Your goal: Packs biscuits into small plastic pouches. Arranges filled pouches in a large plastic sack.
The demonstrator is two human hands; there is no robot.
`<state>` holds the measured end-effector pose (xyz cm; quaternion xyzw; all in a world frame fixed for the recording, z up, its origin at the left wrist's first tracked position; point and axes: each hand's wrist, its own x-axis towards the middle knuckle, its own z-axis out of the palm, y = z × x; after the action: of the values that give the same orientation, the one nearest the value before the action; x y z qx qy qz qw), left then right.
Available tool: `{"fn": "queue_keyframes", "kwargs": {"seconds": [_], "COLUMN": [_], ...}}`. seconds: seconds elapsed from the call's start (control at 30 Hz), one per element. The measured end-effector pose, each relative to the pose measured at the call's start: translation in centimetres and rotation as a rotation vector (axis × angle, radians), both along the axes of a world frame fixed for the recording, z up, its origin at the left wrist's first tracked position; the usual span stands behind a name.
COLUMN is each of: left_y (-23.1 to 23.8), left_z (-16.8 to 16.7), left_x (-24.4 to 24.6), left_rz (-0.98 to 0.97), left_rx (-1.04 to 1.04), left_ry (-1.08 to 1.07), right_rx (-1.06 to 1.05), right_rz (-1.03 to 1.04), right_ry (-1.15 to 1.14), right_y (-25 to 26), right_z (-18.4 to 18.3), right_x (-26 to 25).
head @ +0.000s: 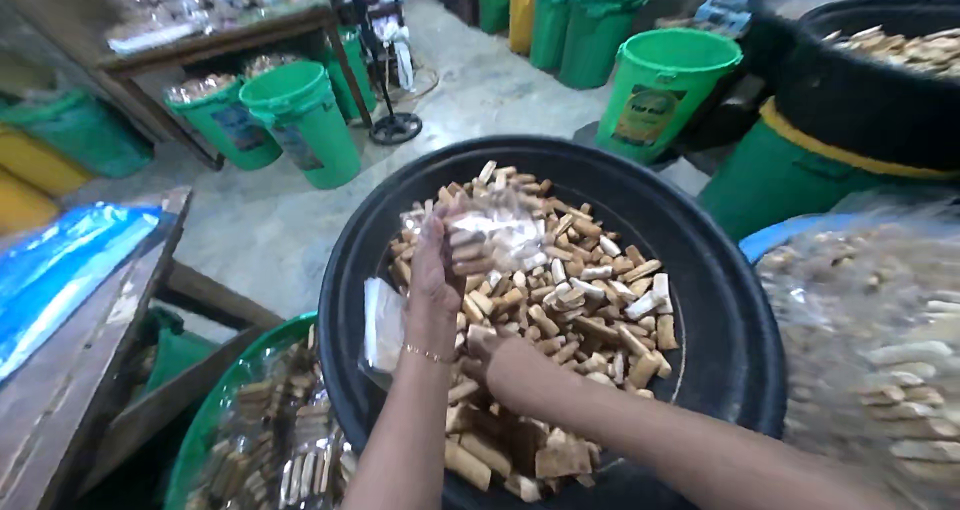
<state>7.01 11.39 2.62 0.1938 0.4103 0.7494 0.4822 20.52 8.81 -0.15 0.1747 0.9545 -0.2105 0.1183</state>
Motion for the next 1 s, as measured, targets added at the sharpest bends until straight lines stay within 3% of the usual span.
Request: {"fn": "queue_keyframes", "kwargs": {"seconds": [0.07,0.17,0.27,0.37,0.53,0.6,0.77,0.93,1.0], "left_y": [0.0,-0.2,-0.5,-1.1,-1.9,-2.0,-2.6,-3.6,-3.9], "left_z": [0.7,1.4,1.3,1.1,0.9,0.9,1.4,0.8,0.4], "left_x": [0.6,1.3,2.4,3.9,6.0,6.3,7.0,9.1,9.6], "left_rz": [0.0,-0.062,-0.162,-0.247,-0.285,-0.262,-0.288,-0.436,-0.484], "left_rx": [0.006,0.051,0.12,0.178,0.131,0.101,0.158,0.239,0.238], "left_ry": [-0.032,-0.075,-0.099,-0.045,-0.033,-0.057,-0.089,-0.1,-0.108], "right_rx": [0.008,0.13,-0.143,-0.372,-0.308,-0.207,0.366,0.788,0.854], "right_rz": [-0.055,-0.243,-0.394,-0.394,-0.549,-0.617,-0.713,-0.551,-0.491], "right_ry": [0.188,0.744,1.098,1.212,1.215,1.215,1.179,1.346,1.334], "right_y": [-0.1,0.6,1.5,2.2,1.7,1.4,0.4,2.4,3.3], "right_z": [1.3,2.1,4.1,5.6,6.1,5.9,5.4,4.1,3.7], "right_x": [3.1,8.4,12.7,15.0,14.8,14.8,15.1,13.5,13.3]}}
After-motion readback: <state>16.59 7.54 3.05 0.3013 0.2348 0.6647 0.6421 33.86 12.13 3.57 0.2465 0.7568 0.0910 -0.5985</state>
